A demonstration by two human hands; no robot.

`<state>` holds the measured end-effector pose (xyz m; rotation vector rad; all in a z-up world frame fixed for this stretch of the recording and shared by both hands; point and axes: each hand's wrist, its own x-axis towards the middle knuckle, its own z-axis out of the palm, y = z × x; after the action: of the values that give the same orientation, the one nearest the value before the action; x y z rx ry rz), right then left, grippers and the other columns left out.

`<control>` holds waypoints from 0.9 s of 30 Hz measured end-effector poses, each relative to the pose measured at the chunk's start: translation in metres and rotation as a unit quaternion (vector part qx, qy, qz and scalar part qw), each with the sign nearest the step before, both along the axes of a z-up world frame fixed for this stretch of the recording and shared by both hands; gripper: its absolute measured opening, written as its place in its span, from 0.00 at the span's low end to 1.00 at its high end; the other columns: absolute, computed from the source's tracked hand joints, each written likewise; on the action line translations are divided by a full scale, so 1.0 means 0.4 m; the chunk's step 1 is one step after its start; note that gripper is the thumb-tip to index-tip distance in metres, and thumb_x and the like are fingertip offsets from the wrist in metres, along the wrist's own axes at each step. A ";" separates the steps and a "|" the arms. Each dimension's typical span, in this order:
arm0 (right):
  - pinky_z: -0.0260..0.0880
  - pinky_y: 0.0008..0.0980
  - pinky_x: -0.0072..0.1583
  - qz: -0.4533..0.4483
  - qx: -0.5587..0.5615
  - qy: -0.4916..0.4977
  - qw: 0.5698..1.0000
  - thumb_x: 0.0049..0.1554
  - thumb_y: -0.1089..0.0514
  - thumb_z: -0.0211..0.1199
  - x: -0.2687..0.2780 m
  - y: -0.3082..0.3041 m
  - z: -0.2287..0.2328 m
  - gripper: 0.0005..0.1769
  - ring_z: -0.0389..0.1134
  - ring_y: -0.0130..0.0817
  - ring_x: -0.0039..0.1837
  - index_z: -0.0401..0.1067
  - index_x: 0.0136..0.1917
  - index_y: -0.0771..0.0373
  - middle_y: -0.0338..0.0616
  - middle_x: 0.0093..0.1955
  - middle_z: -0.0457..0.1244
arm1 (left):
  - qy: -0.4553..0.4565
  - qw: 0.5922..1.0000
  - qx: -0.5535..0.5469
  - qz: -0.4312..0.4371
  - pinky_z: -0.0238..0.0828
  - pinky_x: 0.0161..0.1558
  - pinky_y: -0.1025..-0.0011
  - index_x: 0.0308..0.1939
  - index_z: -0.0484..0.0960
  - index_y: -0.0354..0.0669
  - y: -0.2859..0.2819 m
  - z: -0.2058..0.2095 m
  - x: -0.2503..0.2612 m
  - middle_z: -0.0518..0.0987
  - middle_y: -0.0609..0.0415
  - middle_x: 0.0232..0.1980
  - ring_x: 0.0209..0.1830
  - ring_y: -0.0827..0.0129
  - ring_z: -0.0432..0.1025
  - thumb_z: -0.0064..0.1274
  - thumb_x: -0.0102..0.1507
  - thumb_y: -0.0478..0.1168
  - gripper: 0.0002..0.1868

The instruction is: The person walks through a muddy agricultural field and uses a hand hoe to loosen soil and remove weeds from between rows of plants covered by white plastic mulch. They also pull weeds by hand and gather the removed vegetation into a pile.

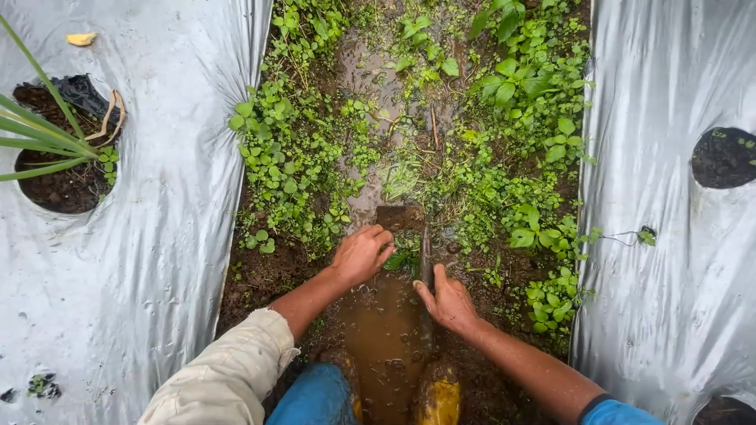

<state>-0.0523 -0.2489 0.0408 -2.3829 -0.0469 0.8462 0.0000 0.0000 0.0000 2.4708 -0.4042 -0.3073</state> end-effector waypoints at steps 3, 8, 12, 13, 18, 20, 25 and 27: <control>0.75 0.59 0.47 0.092 -0.050 -0.028 0.994 0.63 0.42 0.56 -0.005 -0.020 0.021 0.20 0.75 0.65 0.47 0.63 0.53 0.61 0.64 0.43 0.70 | 0.001 0.999 0.004 -0.044 0.79 0.43 0.67 0.40 0.82 0.50 -0.041 0.058 0.009 0.80 0.55 0.40 0.43 0.64 0.77 0.50 0.70 0.44 0.08; 0.76 0.55 0.45 0.219 -0.101 -0.099 0.965 0.59 0.48 0.59 -0.009 -0.096 0.013 0.12 0.76 0.58 0.44 0.68 0.49 0.57 0.52 0.42 0.71 | -0.093 0.987 -0.044 -0.121 0.78 0.42 0.62 0.39 0.79 0.48 -0.161 0.047 0.043 0.79 0.51 0.39 0.43 0.55 0.77 0.53 0.68 0.45 0.07; 0.77 0.49 0.41 0.215 -0.121 -0.127 0.961 0.58 0.59 0.55 -0.010 -0.210 0.046 0.07 0.76 0.54 0.39 0.73 0.44 0.59 0.51 0.39 0.71 | -0.031 0.983 -0.113 -0.138 0.77 0.41 0.53 0.41 0.78 0.46 -0.305 0.148 0.056 0.79 0.47 0.40 0.43 0.48 0.77 0.54 0.67 0.42 0.05; 0.77 0.49 0.39 0.219 -0.142 -0.148 0.954 0.56 0.58 0.56 -0.006 -0.254 0.050 0.07 0.76 0.54 0.38 0.74 0.42 0.59 0.52 0.37 0.70 | 0.010 0.976 -0.178 -0.127 0.78 0.41 0.52 0.44 0.79 0.43 -0.337 0.163 0.049 0.79 0.46 0.40 0.43 0.47 0.77 0.52 0.69 0.39 0.04; 0.79 0.34 0.40 0.144 -0.213 -0.132 0.957 0.59 0.59 0.55 0.063 -0.418 0.217 0.10 0.74 0.40 0.37 0.78 0.46 0.54 0.47 0.39 0.69 | 0.097 0.963 -0.216 -0.128 0.78 0.38 0.54 0.44 0.80 0.45 -0.441 0.131 0.014 0.81 0.50 0.38 0.40 0.51 0.79 0.58 0.65 0.40 0.06; 0.78 0.48 0.40 0.140 -0.198 -0.172 0.955 0.57 0.62 0.61 0.100 -0.452 0.257 0.06 0.75 0.52 0.39 0.78 0.47 0.60 0.51 0.38 0.70 | 0.122 0.963 -0.167 -0.174 0.77 0.39 0.59 0.40 0.83 0.45 -0.427 0.134 0.004 0.82 0.51 0.35 0.38 0.56 0.80 0.56 0.66 0.39 0.04; 0.80 0.47 0.43 0.159 -0.238 -0.108 0.952 0.60 0.58 0.61 0.127 -0.431 0.258 0.08 0.76 0.49 0.43 0.79 0.50 0.57 0.50 0.42 0.71 | 0.233 0.957 -0.084 -0.150 0.75 0.37 0.68 0.33 0.81 0.44 -0.118 0.182 -0.189 0.80 0.50 0.31 0.30 0.62 0.76 0.51 0.69 0.38 0.10; 0.80 0.43 0.43 0.177 -0.258 -0.088 0.946 0.60 0.55 0.60 0.138 -0.416 0.235 0.09 0.76 0.45 0.42 0.80 0.50 0.54 0.47 0.42 0.71 | 0.275 0.954 -0.054 -0.106 0.74 0.36 0.69 0.31 0.81 0.45 0.012 0.190 -0.329 0.79 0.52 0.29 0.29 0.63 0.76 0.53 0.68 0.38 0.10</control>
<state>0.0028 -0.4153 0.1349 -3.0010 -0.3782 0.8828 -0.1318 0.0049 0.0760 2.1176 -0.4269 -1.0039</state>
